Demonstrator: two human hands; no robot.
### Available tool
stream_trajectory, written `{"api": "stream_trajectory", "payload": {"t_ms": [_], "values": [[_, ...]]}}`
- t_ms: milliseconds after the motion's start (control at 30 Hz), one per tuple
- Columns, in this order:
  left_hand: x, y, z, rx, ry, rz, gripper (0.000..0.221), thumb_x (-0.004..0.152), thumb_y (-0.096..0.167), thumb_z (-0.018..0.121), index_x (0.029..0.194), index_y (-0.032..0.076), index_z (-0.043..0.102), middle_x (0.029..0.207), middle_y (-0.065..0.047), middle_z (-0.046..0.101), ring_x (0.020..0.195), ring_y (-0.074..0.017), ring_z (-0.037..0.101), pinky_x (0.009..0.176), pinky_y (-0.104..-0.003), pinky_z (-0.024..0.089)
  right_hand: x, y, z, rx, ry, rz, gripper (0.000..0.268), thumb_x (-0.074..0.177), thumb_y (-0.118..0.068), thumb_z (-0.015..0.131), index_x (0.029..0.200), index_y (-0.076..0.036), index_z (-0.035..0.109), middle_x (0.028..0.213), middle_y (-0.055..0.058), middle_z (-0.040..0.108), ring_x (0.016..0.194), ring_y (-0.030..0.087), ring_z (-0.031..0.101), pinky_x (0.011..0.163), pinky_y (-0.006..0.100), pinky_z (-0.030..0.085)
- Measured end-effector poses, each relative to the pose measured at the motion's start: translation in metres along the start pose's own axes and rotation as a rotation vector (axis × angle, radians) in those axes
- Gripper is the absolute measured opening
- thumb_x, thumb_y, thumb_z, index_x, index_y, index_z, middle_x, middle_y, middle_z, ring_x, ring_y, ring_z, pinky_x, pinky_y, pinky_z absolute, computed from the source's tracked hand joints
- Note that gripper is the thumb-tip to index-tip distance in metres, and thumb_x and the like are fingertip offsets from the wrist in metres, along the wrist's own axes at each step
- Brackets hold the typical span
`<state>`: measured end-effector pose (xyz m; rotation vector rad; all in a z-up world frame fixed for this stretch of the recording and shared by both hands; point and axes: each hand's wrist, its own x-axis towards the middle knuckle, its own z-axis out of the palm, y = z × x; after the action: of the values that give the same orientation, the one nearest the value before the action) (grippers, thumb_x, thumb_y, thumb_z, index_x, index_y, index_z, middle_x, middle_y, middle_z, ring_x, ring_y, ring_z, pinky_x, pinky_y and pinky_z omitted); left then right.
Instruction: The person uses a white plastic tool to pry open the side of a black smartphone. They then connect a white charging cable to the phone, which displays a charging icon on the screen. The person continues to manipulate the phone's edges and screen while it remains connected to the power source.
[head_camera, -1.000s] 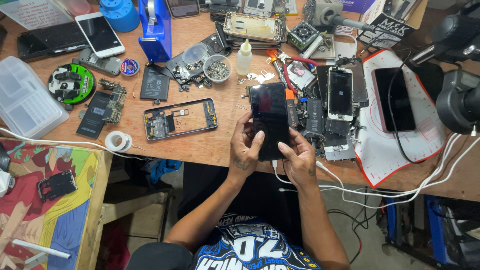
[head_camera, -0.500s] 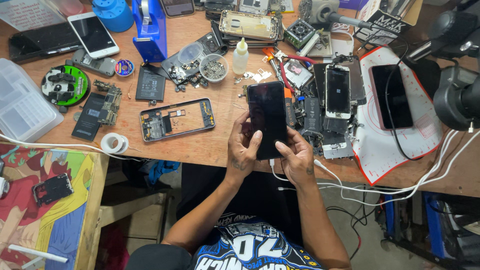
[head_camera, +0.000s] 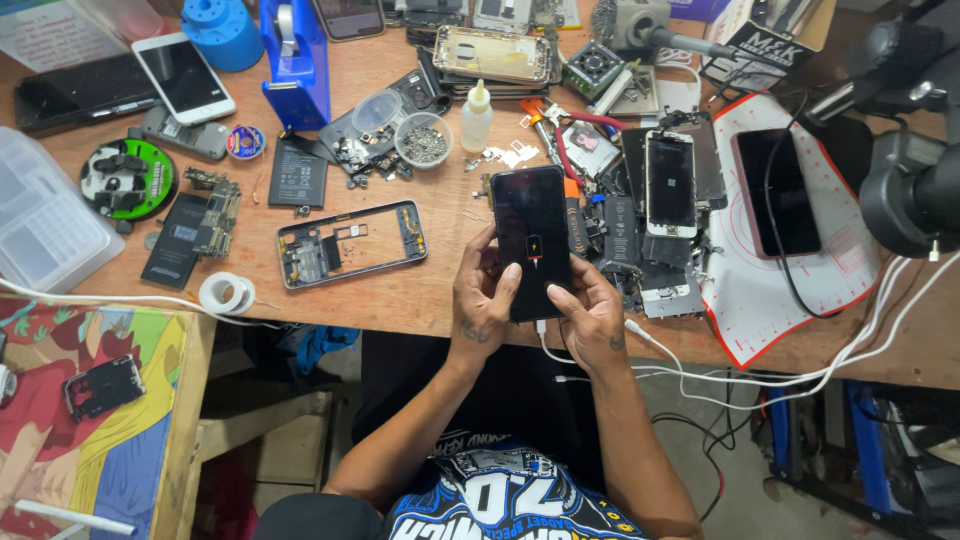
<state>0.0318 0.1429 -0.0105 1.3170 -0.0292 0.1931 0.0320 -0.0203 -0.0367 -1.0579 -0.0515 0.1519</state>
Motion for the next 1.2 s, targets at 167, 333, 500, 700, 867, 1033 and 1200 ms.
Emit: {"api": "stream_trajectory", "payload": {"t_ms": [167,333,500,700,867,1033,1200], "values": [[0.0,-0.003,0.002,-0.078,0.002,-0.006,0.054,0.099,0.003,0.058,0.15,-0.002,0.041,0.113,-0.012,0.065,0.099,-0.014,0.066,0.088,-0.029,0.057,0.001,0.001,0.001,0.018,0.006,-0.013,0.049,0.094,0.005,0.065,0.142,0.008,0.053,0.129,0.016,0.065,0.118,0.019,0.063,0.108,0.034,0.051],[0.001,-0.009,0.003,-0.087,-0.018,0.014,0.055,0.099,0.0,0.059,0.15,-0.002,0.041,0.117,-0.013,0.066,0.106,-0.016,0.067,0.095,-0.03,0.055,0.001,-0.002,0.0,0.014,0.009,-0.008,0.049,0.093,0.003,0.066,0.14,0.006,0.055,0.126,0.016,0.067,0.114,0.019,0.066,0.104,0.034,0.053],[0.0,-0.015,0.004,-0.041,-0.025,-0.004,0.054,0.099,-0.001,0.06,0.151,-0.002,0.041,0.115,-0.014,0.067,0.105,-0.0173,0.067,0.094,-0.029,0.055,-0.001,-0.006,0.002,-0.117,0.034,-0.025,0.046,0.095,0.0,0.066,0.14,0.006,0.057,0.124,0.015,0.069,0.109,0.017,0.067,0.101,0.032,0.053],[-0.003,-0.013,0.012,-0.014,-0.019,0.013,0.056,0.099,-0.003,0.057,0.151,-0.004,0.037,0.122,-0.018,0.066,0.107,-0.0197,0.067,0.091,-0.029,0.056,-0.004,-0.006,-0.001,-0.078,0.007,-0.084,0.047,0.095,0.001,0.064,0.141,0.005,0.054,0.128,0.012,0.068,0.113,0.015,0.065,0.102,0.031,0.053],[-0.004,-0.009,0.03,-0.028,0.009,0.033,0.055,0.1,-0.003,0.052,0.152,-0.007,0.034,0.131,-0.02,0.063,0.115,-0.0214,0.066,0.098,-0.031,0.054,0.0,0.01,-0.005,0.149,0.038,-0.093,0.047,0.096,0.003,0.063,0.141,0.009,0.053,0.128,0.013,0.067,0.113,0.016,0.065,0.102,0.031,0.053],[-0.013,-0.006,0.056,-0.024,0.048,0.032,0.055,0.103,0.0,0.048,0.155,-0.007,0.032,0.136,-0.02,0.06,0.117,-0.0214,0.064,0.1,-0.031,0.053,-0.003,0.014,-0.017,-0.015,0.094,-0.171,0.045,0.097,0.001,0.063,0.141,0.011,0.054,0.129,0.013,0.068,0.116,0.015,0.064,0.105,0.029,0.051],[-0.021,-0.006,0.077,-0.06,0.058,0.036,0.057,0.104,-0.001,0.047,0.157,-0.007,0.028,0.14,-0.019,0.058,0.121,-0.0205,0.062,0.105,-0.032,0.052,-0.01,0.005,-0.027,-0.028,0.083,-0.161,0.047,0.097,-0.001,0.063,0.142,0.01,0.053,0.13,0.012,0.067,0.117,0.013,0.064,0.106,0.028,0.051]]}}
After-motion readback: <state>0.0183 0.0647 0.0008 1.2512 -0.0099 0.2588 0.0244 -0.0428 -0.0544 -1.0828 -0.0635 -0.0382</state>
